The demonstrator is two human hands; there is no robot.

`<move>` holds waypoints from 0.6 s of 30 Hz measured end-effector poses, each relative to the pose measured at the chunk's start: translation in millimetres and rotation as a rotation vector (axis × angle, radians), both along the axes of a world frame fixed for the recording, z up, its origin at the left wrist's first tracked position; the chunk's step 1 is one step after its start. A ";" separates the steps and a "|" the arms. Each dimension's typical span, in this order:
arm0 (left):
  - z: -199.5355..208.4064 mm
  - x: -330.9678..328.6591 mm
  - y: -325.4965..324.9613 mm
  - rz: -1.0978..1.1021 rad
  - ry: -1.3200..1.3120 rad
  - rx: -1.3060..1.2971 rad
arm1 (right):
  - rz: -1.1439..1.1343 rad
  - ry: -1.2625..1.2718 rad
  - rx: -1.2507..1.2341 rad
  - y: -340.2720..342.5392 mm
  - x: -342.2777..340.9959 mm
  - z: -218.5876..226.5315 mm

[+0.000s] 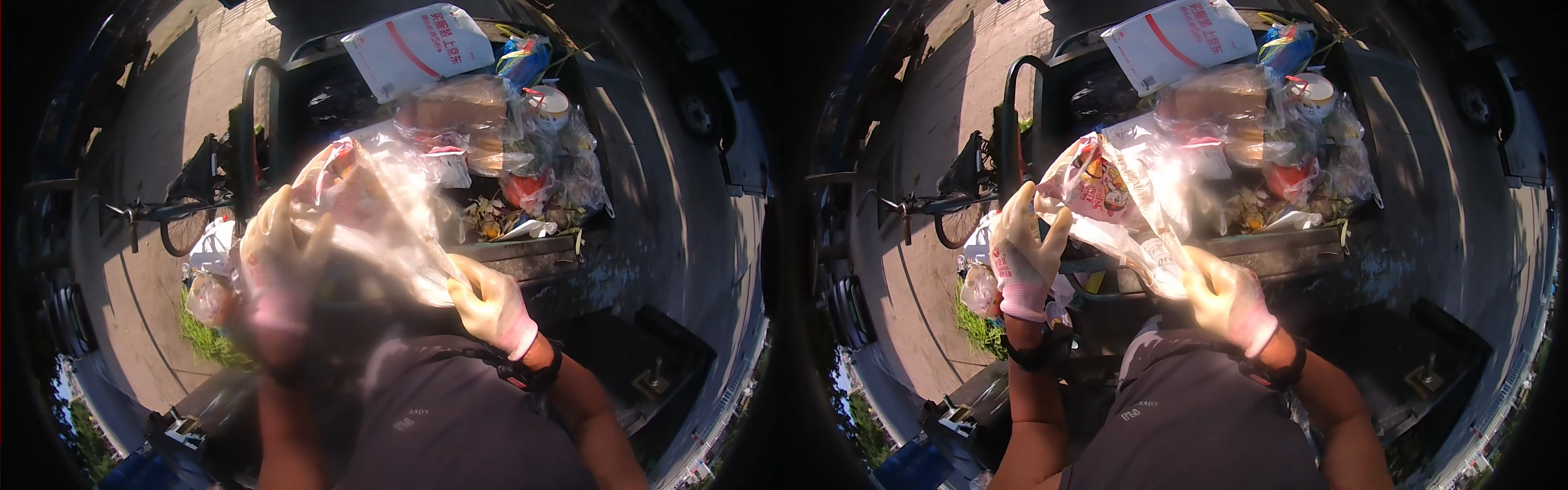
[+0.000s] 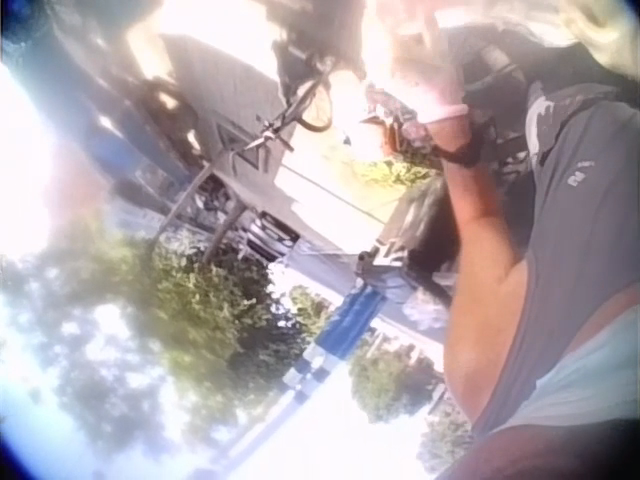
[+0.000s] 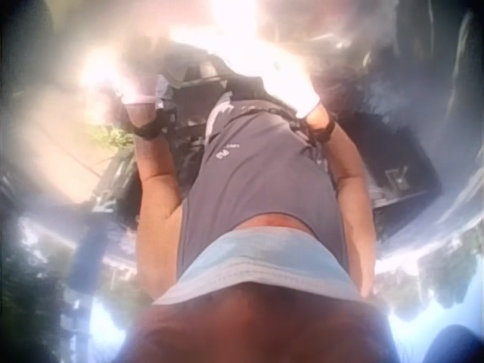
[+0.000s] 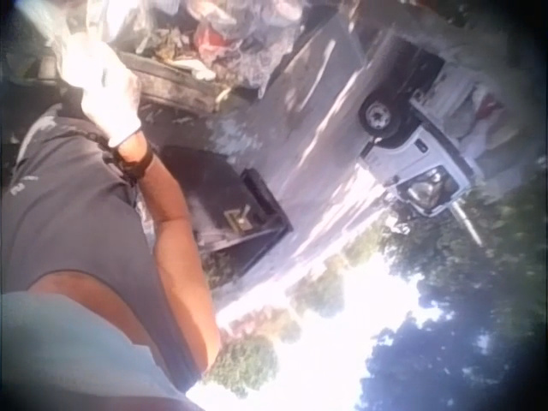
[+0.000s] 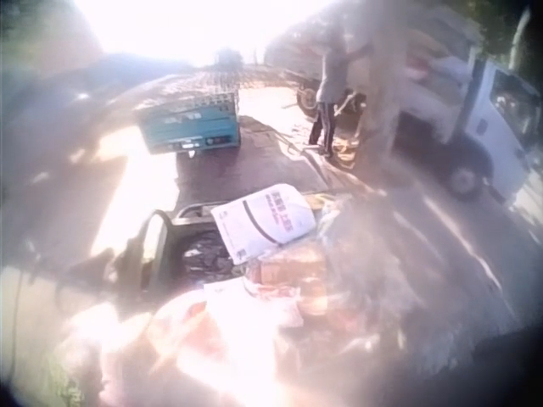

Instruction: The person sorts through trash in large outdoor bins by hand, picking up items from one bin, putting them into plastic bags, and placing the bags back into the bin.

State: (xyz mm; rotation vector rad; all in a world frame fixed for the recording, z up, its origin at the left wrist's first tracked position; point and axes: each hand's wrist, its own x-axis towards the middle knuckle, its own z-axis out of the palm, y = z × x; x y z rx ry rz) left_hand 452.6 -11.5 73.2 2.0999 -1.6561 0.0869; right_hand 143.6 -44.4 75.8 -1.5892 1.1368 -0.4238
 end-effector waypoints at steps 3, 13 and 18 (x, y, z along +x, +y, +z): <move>-29.2 -16.4 -39.7 0.006 -0.219 0.258 | 0.054 0.040 -0.027 6.6 -3.6 -6.4; -69.0 5.6 -47.3 0.050 0.063 0.109 | 0.021 0.064 -0.071 12.1 -23.0 -26.8; -51.6 17.6 -26.8 -0.002 -0.048 -0.136 | 0.058 0.118 -0.052 12.1 -18.2 -22.8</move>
